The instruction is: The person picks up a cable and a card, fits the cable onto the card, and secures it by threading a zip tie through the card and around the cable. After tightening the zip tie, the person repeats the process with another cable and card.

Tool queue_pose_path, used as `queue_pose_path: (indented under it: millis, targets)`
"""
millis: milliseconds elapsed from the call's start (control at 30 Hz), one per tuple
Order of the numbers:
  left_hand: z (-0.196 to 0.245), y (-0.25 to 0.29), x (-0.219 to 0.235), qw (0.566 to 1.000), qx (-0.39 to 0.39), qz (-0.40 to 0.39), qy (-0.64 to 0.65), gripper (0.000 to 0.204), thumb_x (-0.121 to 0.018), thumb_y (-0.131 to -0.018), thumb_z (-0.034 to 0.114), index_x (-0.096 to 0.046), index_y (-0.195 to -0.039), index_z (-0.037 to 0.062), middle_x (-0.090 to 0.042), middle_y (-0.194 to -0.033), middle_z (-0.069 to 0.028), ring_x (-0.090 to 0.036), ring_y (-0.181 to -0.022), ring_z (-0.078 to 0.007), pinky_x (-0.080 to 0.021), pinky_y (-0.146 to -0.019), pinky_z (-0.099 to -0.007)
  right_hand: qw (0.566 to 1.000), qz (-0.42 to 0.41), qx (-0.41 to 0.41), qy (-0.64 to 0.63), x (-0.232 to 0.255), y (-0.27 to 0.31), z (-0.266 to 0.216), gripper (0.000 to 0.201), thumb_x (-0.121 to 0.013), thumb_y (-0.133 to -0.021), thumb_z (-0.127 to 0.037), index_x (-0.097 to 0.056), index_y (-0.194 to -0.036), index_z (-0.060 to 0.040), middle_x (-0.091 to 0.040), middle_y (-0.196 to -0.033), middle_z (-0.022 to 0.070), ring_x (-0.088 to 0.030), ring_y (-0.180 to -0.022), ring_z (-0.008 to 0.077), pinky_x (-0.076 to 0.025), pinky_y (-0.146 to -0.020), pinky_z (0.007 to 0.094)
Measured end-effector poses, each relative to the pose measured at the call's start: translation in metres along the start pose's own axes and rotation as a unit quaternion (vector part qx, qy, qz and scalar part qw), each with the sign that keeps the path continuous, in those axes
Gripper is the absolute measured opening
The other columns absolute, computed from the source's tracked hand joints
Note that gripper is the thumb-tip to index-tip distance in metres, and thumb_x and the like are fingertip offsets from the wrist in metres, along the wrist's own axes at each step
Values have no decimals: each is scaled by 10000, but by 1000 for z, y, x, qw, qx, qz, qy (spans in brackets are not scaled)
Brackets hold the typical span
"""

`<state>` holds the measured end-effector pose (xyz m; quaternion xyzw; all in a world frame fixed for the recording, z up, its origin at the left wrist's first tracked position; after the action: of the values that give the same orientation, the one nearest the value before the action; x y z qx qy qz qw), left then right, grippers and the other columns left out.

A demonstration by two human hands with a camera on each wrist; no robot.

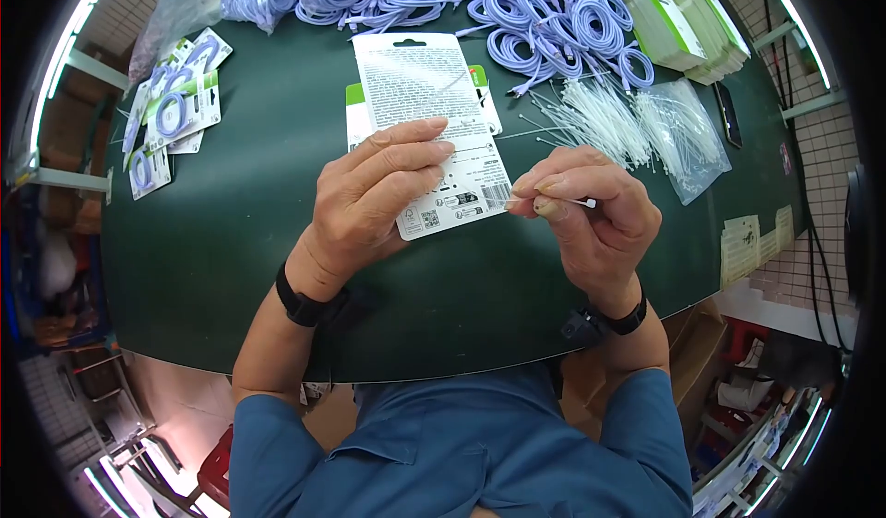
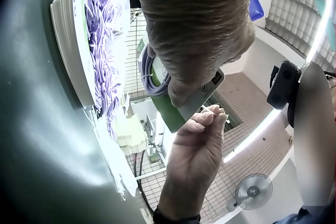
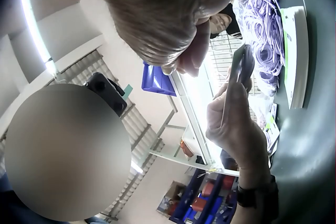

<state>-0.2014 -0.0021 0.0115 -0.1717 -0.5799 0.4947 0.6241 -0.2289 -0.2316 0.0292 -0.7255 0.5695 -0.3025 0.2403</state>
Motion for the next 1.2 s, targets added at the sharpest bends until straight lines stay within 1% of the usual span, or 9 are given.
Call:
queue_pose_path:
  millis: [233, 400, 500, 700, 800, 867, 1067, 1133, 1200]
  targets:
    - [0, -1, -2, 1000, 4, 2, 11, 268, -902, -773, 59, -665, -894, 23, -792, -1063, -119, -774, -1138, -350, -657, -889, -400, 998, 52, -46, -1, -2, 4, 1, 173, -816, -917, 37, -718, -1056, 4, -797, -982, 167, -780, -898, 244, -628, -768, 323]
    - [2, -2, -2, 1000, 8, -2, 11, 273, -905, -769, 58, -665, -896, 21, -792, -1064, -118, -775, -1135, -352, -657, -887, -402, 999, 46, -12, 10, -3, 2, 2, 208, -831, -891, 38, -729, -1061, -25, -790, -996, 141, -766, -867, 231, -612, -730, 311]
    - [2, -1, -2, 1000, 10, 0, 12, 282, -911, -757, 64, -666, -892, 25, -790, -1070, -124, -775, -1138, -349, -657, -882, -403, 994, -48, 55, 77, -8, 0, -2, 256, -816, -873, 88, -708, -1075, -27, -757, -976, 188, -718, -796, 230, -567, -672, 320]
    - [7, -3, 2, 999, 11, 24, 26, 287, -905, -765, 57, -666, -923, 30, -791, -1093, -147, -779, -1125, -369, -659, -855, -422, 990, -46, 27, 129, -13, -2, -11, 256, -785, -852, 136, -701, -1030, -26, -756, -965, 164, -699, -793, 237, -560, -696, 334]
    - [12, -1, 1, 999, -2, 32, 5, 190, -777, -761, 50, -636, -883, 14, -737, -1069, -125, -759, -1130, -342, -646, -845, -403, 988, -31, 23, 151, -18, 1, -11, 215, -755, -867, 160, -690, -1009, 11, -730, -933, 164, -689, -829, 265, -565, -750, 340]
    - [19, 2, -1, 999, 7, 47, -20, 136, -683, -742, 80, -621, -842, 11, -703, -971, -141, -739, -1092, -342, -627, -806, -421, 986, -47, -4, 160, -17, 6, -12, 174, -704, -920, 165, -683, -1033, 34, -700, -1013, 169, -657, -920, 237, -568, -808, 332]
    - [77, 5, 52, 976, 33, 132, -169, 152, -709, -751, 170, -620, -736, 47, -657, -810, -101, -695, -844, -294, -558, -613, -398, 988, -122, 33, 85, -31, -33, -23, 91, -654, -1008, 86, -672, -1085, 41, -688, -1114, 167, -656, -988, 233, -571, -835, 332]
    - [95, 16, 68, 961, 64, 148, -226, 152, -712, -754, 176, -628, -738, 50, -659, -799, -99, -696, -834, -293, -557, -611, -397, 969, -104, 69, 212, -65, -48, -63, 137, -901, -851, -62, -830, -915, 35, -806, -960, 166, -773, -860, 292, -620, -759, 395]
    - [109, 31, 85, 945, 87, 148, -277, 154, -717, -759, 189, -643, -743, 55, -662, -778, -95, -697, -815, -291, -556, -606, -397, 966, -222, 97, 90, -74, -59, -23, 111, -817, -916, -37, -775, -997, 27, -762, -1036, 171, -740, -912, 276, -606, -792, 376]
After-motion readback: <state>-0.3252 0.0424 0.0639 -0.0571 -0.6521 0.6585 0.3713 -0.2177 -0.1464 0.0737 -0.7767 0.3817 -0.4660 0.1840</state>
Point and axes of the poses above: each hand's wrist, its own y-axis away from the middle knuckle, its own x-axis out of the back of the hand, z = x × y, the point moved 3 cm from there along -y, towards the middle knuckle
